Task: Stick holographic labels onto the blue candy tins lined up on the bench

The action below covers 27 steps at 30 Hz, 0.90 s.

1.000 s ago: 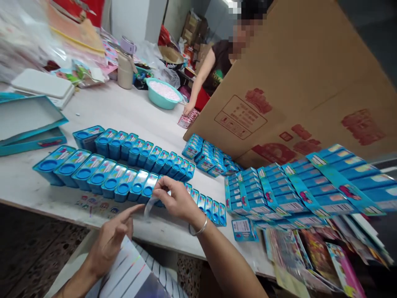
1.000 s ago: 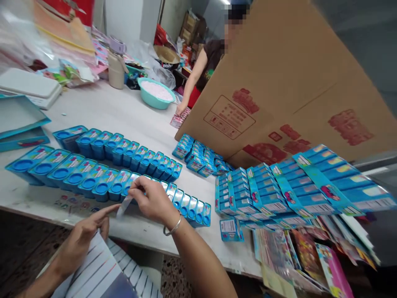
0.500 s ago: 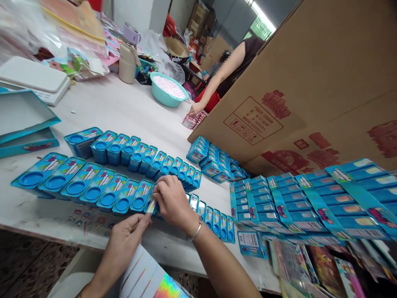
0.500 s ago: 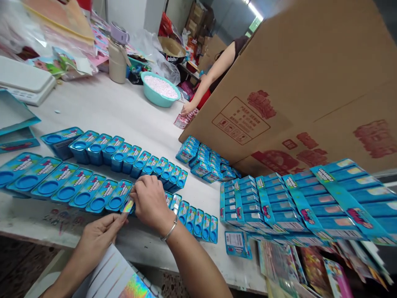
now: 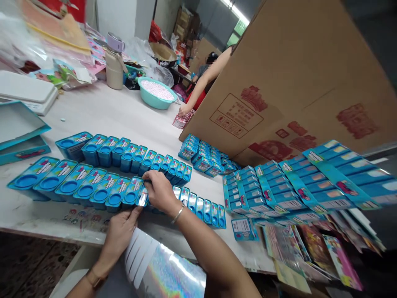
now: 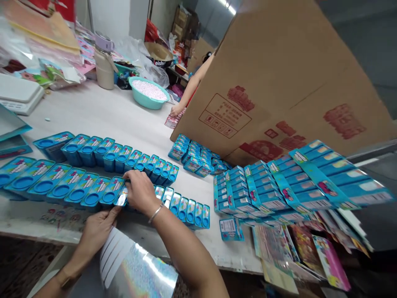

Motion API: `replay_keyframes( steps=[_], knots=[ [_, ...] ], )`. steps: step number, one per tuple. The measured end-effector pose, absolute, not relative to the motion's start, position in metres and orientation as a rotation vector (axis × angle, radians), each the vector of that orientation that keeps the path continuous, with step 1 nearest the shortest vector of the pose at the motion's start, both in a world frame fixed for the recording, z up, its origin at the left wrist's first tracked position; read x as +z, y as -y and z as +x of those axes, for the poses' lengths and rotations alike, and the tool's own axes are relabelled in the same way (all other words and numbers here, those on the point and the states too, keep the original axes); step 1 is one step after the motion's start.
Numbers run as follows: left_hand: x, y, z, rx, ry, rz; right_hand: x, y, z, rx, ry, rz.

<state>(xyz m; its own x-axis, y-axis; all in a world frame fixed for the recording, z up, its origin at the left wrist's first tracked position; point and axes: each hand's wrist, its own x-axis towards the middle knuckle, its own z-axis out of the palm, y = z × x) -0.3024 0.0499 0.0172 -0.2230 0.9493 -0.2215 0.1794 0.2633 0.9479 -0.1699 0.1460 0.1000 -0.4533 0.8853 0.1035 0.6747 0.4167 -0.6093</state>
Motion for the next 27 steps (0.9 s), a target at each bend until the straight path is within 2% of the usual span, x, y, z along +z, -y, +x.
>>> replay_keyframes(
  steps=[5, 9, 13, 18, 23, 27],
  knots=[
    [0.029, -0.034, -0.32, 1.075, -1.514, 1.166, 0.147, -0.109, -0.135, 0.78, 2.21, -1.223],
    [0.04, -0.01, -0.327, 0.953, -1.376, 1.413, 0.173, -0.03, -0.1, 0.719, 2.487, -1.251],
    [0.042, 0.006, -0.312, 0.918, -1.334, 1.555, 0.135, 0.035, -0.09, 0.392, 2.457, -1.492],
    [0.04, 0.008, -0.296, 0.883, -1.337, 1.563, 0.079, 0.063, -0.09, 0.087, 2.083, -1.469],
    [0.045, 0.005, -0.295, 0.791, -1.387, 1.501, 0.072, 0.064, -0.085, -0.244, 2.055, -1.222],
    [0.053, 0.003, -0.297, 0.81, -1.389, 1.467, 0.075, 0.055, -0.084, -0.279, 2.064, -1.123]
  ],
)
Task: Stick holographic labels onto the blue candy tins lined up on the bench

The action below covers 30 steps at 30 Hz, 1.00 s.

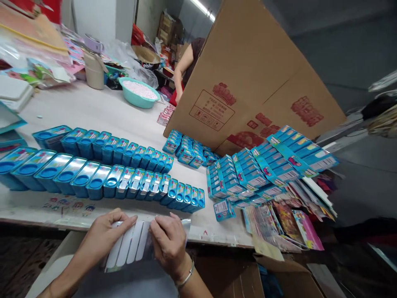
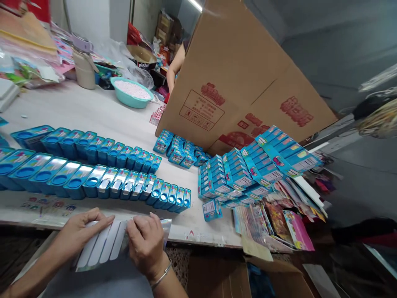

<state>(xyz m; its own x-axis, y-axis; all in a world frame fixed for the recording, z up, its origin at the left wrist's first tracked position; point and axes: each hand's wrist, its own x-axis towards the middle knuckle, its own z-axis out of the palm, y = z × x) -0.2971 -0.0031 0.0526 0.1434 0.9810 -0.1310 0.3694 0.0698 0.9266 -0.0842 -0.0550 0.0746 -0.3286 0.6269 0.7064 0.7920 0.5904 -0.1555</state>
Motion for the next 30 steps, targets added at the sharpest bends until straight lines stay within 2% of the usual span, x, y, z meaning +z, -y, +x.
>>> replay_keyframes(
  steps=[6, 11, 15, 18, 21, 25, 30],
  knots=[
    [0.053, -0.003, -0.31, 0.866, -1.494, 1.483, 0.084, 0.042, -0.102, -0.058, 2.019, -1.105],
    [0.038, -0.006, -0.331, 0.965, -1.724, 1.565, 0.132, 0.013, -0.123, 0.357, 2.057, -1.119],
    [0.029, 0.002, -0.343, 1.0, -1.59, 1.429, 0.162, -0.034, -0.144, 0.854, 2.122, -1.118],
    [0.031, 0.008, -0.346, 1.095, -1.351, 1.343, 0.163, -0.067, -0.161, 1.03, 2.119, -1.114],
    [0.037, 0.005, -0.344, 1.129, -1.236, 1.241, 0.154, -0.09, -0.177, 1.092, 2.127, -1.123],
    [0.045, -0.012, -0.341, 1.088, -1.38, 1.174, 0.141, -0.107, -0.192, 1.066, 2.125, -1.199],
    [0.044, -0.026, -0.338, 1.11, -1.428, 1.114, 0.127, -0.118, -0.197, 0.64, 2.321, -1.304]
  ],
)
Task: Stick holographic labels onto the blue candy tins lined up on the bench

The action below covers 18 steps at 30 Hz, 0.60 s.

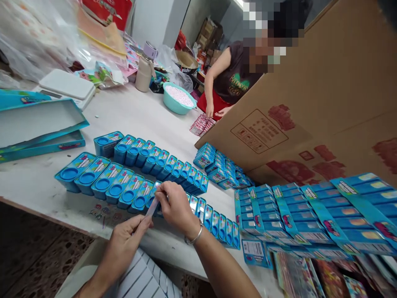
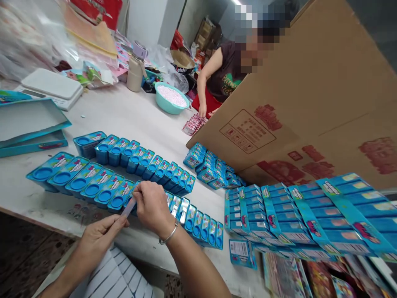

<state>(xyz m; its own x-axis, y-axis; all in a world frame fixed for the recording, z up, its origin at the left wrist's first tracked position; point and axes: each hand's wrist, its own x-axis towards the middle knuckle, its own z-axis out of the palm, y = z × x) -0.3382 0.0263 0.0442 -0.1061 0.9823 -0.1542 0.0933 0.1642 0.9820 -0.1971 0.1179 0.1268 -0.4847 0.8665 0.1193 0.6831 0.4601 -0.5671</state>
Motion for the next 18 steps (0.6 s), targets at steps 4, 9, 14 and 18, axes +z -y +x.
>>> replay_keyframes(
  steps=[4, 9, 14, 18],
  knots=[
    [0.041, -0.031, -0.335, 1.098, -1.454, 1.043, 0.12, -0.123, -0.198, 0.459, 2.359, -1.316],
    [0.04, -0.037, -0.332, 1.1, -1.517, 0.958, 0.109, -0.134, -0.201, 0.552, 2.408, -1.33],
    [0.034, -0.041, -0.328, 1.127, -1.599, 0.981, 0.103, -0.138, -0.202, 0.681, 2.283, -1.389],
    [0.022, -0.048, -0.329, 1.102, -1.632, 1.045, 0.096, -0.138, -0.204, 0.702, 2.194, -1.398]
  ],
)
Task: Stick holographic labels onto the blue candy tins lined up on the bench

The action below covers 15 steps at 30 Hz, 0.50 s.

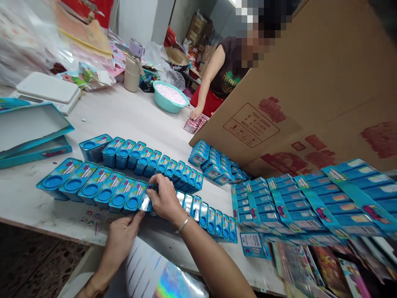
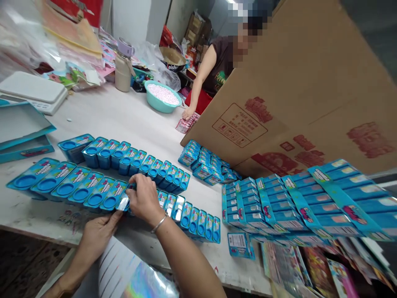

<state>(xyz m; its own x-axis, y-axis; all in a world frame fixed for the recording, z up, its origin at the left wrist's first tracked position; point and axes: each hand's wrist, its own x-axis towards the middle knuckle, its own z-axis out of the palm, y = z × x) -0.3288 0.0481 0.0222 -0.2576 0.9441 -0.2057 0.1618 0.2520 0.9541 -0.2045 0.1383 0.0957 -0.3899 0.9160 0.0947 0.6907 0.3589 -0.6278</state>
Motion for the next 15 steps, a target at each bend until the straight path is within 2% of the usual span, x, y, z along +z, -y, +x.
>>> replay_keyframes(
  steps=[4, 8, 12, 15],
  knots=[
    [0.018, -0.051, -0.333, 1.056, -1.647, 1.118, 0.093, -0.146, -0.209, 0.625, 2.207, -1.371],
    [0.028, -0.035, -0.338, 1.127, -1.62, 1.129, 0.13, -0.134, -0.185, 0.631, 2.223, -1.238],
    [0.039, -0.009, -0.341, 1.106, -1.56, 1.187, 0.171, -0.061, -0.133, 0.663, 2.352, -1.122],
    [0.039, 0.001, -0.337, 1.075, -1.569, 1.328, 0.156, 0.007, -0.105, 0.543, 2.537, -1.27]
  ],
)
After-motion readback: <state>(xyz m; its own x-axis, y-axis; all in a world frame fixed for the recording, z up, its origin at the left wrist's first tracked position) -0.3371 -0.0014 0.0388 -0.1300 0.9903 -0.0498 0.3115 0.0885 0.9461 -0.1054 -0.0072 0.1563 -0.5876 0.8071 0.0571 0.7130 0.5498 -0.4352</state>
